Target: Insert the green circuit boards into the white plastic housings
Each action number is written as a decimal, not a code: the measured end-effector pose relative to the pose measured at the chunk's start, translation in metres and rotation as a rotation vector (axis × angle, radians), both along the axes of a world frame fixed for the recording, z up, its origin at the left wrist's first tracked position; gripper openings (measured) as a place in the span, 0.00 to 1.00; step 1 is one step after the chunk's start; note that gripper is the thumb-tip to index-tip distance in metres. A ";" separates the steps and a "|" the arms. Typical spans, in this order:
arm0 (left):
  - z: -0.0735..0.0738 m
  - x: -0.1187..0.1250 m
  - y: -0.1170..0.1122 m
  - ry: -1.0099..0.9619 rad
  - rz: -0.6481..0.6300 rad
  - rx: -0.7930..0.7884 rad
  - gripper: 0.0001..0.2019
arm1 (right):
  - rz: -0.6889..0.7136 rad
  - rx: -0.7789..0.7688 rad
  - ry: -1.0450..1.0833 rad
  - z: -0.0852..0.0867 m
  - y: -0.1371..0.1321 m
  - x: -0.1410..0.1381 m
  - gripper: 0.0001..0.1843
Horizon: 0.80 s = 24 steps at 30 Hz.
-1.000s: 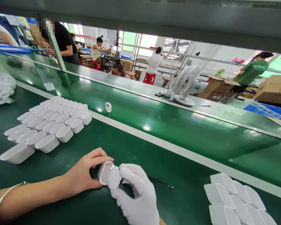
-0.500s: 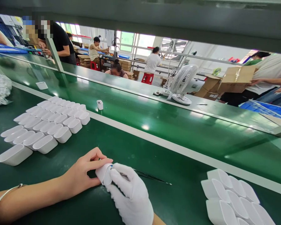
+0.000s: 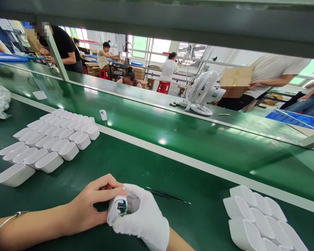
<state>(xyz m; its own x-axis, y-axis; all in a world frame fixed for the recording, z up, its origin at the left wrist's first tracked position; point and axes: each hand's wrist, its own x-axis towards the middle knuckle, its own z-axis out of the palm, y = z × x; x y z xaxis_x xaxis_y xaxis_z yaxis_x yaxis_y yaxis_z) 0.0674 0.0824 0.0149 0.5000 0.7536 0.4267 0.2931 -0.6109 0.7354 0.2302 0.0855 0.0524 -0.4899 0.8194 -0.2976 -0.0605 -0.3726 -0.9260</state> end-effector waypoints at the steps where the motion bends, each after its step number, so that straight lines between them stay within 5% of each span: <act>1: -0.001 0.000 0.000 -0.001 -0.008 0.029 0.21 | -0.038 -0.016 -0.036 0.000 -0.001 -0.001 0.17; 8: -0.001 0.000 -0.003 0.005 -0.019 0.095 0.22 | -0.118 -0.070 0.000 -0.011 -0.011 0.005 0.14; 13: 0.010 0.002 0.000 0.006 -0.052 -0.112 0.19 | -0.140 -0.014 -0.187 -0.014 -0.010 0.006 0.12; 20: 0.002 -0.003 0.010 0.116 0.091 -0.396 0.23 | -0.168 0.834 -1.164 0.011 0.003 0.050 0.09; 24: -0.008 -0.007 0.010 0.150 0.132 -0.527 0.26 | -0.046 0.913 -1.523 0.016 0.012 0.080 0.10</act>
